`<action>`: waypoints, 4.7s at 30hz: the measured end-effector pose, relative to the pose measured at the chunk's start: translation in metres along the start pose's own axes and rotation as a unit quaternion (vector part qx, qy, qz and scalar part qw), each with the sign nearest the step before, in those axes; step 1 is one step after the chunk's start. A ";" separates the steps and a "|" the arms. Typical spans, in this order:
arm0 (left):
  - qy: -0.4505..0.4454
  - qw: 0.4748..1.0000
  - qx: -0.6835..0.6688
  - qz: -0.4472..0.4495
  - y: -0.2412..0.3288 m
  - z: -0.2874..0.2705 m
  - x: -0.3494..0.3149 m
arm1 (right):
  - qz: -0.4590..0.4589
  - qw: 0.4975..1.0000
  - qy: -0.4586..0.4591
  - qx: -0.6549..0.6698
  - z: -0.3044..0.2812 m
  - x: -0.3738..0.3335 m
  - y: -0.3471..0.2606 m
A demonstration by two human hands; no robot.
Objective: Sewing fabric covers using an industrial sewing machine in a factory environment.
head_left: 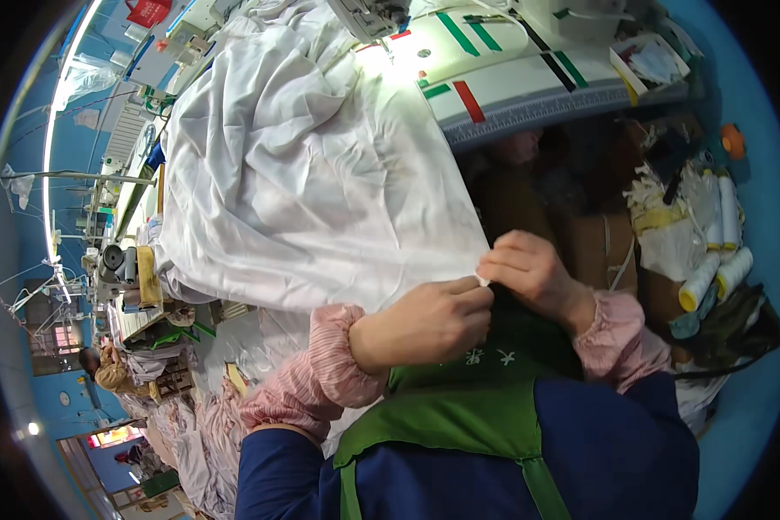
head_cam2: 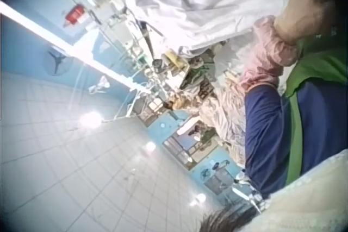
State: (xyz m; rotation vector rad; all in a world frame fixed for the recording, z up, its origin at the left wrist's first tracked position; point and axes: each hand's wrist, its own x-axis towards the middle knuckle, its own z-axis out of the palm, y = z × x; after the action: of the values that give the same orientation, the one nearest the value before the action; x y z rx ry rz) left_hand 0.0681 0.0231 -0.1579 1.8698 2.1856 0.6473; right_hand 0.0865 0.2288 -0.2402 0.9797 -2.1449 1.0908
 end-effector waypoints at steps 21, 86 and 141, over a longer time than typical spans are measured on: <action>0.214 0.831 0.210 -0.468 -0.266 -0.081 -0.090 | 0.114 0.993 -0.037 0.000 0.036 0.072 0.090; 0.264 0.941 0.090 -0.190 -0.119 -0.007 -0.022 | 0.494 0.696 0.107 0.510 0.052 0.045 0.064; 0.282 0.927 0.216 -0.117 -0.101 -0.011 0.023 | 0.287 0.913 -0.046 0.286 0.003 0.072 0.051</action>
State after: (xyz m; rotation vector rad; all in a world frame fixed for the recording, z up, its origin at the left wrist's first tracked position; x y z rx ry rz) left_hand -0.0302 0.0321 -0.1898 1.6964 3.0843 0.7775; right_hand 0.0031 0.2213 -0.2133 0.6275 -2.3015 2.0787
